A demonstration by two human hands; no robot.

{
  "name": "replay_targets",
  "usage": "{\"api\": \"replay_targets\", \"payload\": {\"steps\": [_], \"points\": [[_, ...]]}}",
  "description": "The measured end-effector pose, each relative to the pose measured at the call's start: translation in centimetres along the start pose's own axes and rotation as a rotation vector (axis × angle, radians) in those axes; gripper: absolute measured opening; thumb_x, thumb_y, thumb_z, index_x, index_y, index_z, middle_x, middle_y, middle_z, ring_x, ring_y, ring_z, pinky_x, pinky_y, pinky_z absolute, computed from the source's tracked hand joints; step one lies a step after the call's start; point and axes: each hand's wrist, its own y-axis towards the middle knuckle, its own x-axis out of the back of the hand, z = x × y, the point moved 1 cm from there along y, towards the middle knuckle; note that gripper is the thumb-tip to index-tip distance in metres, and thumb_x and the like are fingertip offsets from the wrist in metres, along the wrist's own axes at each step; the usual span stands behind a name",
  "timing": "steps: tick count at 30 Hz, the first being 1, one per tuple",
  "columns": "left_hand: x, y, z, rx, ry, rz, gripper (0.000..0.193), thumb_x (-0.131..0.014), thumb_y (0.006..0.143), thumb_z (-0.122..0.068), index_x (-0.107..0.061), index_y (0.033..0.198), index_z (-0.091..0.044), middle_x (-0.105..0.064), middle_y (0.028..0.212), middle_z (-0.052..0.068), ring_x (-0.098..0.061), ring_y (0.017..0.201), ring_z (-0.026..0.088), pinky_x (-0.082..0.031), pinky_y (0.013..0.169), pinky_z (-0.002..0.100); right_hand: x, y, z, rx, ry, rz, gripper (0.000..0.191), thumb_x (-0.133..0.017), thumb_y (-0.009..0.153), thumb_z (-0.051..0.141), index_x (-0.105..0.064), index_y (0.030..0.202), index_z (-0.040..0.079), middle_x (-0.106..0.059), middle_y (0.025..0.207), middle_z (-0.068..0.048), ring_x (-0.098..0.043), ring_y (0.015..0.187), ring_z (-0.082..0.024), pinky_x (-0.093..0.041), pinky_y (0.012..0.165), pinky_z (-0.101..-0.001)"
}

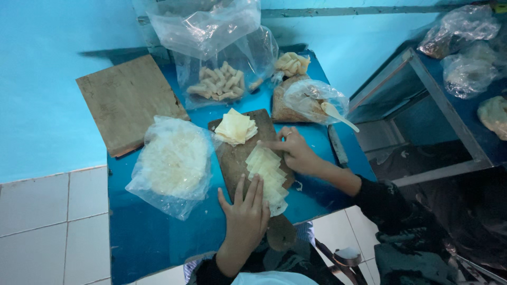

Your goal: The person cuts a thin dough sheet into square wrappers with a knife on a wooden board, then spoons filling from a plastic bag onto each square and folds the squares into filled wontons, placing the finished pieces into a plastic bag on the table.

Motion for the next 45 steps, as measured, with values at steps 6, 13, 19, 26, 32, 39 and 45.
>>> {"api": "replay_targets", "payload": {"steps": [6,13,19,26,32,39,45], "points": [[0.2,0.1,0.0,0.009,-0.018,0.004,0.051,-0.054,0.097,-0.026,-0.056,0.142,-0.003,-0.051,0.152,0.010,-0.040,0.144,0.035,-0.012,0.106,0.083,-0.8,0.0,-2.6,-0.167,0.208,0.054,0.076,-0.047,0.061,-0.014,-0.080,0.118,0.024,-0.059,0.094,-0.009,-0.049,0.095,-0.028,-0.038,0.087,-0.0379],[0.5,0.1,-0.1,0.003,-0.012,-0.002,0.051,-0.054,0.097,-0.027,-0.057,0.142,-0.003,-0.052,0.152,0.010,-0.041,0.144,0.034,-0.013,0.106,0.083,-0.3,0.4,-1.5,-0.086,0.026,-0.015,0.063,-0.054,0.070,-0.011,-0.073,0.122,0.018,-0.055,0.099,-0.011,-0.047,0.097,-0.031,-0.037,0.083,-0.0417],[0.4,0.1,-0.1,0.009,-0.004,0.006,0.051,-0.054,0.096,-0.026,-0.056,0.142,-0.004,-0.052,0.151,0.010,-0.040,0.144,0.034,-0.013,0.107,0.082,0.4,-0.3,3.6,0.144,-0.563,-0.022,0.074,-0.074,0.071,0.014,-0.060,0.143,0.019,-0.054,0.104,-0.014,-0.049,0.097,-0.034,-0.034,0.074,-0.0477],[0.8,0.3,-0.2,0.016,-0.023,0.020,0.053,-0.055,0.095,-0.026,-0.055,0.143,-0.003,-0.052,0.152,0.009,-0.040,0.143,0.034,-0.013,0.106,0.082,0.7,0.1,3.7,0.071,-0.533,-0.012,0.080,-0.071,0.078,0.006,-0.054,0.154,0.026,-0.053,0.106,-0.012,-0.049,0.098,-0.031,-0.035,0.076,-0.0446],[0.6,0.3,-0.1,0.009,-0.002,0.027,0.052,-0.055,0.096,-0.026,-0.055,0.142,-0.003,-0.051,0.150,0.010,-0.041,0.143,0.034,-0.012,0.107,0.082,0.7,-0.1,2.8,-0.044,-0.352,0.058,0.078,-0.069,0.074,0.004,-0.057,0.147,0.031,-0.053,0.103,-0.010,-0.048,0.096,-0.032,-0.036,0.076,-0.0435],[0.7,0.2,-0.1,0.006,0.000,0.002,0.052,-0.055,0.095,-0.027,-0.056,0.142,-0.003,-0.051,0.152,0.008,-0.040,0.145,0.033,-0.014,0.107,0.081,0.4,-0.9,4.2,0.112,-0.440,0.007,0.074,-0.073,0.072,0.010,-0.058,0.143,0.024,-0.051,0.103,-0.013,-0.048,0.094,-0.034,-0.033,0.072,-0.0465],[0.6,0.3,-0.2,0.006,0.026,0.028,0.053,-0.055,0.095,-0.027,-0.056,0.141,-0.003,-0.051,0.151,0.009,-0.040,0.143,0.034,-0.015,0.107,0.081,1.5,-0.9,4.7,-0.015,-0.534,0.022,0.079,-0.076,0.077,0.006,-0.057,0.151,0.027,-0.051,0.103,-0.010,-0.047,0.095,-0.028,-0.034,0.074,-0.0447]]}}
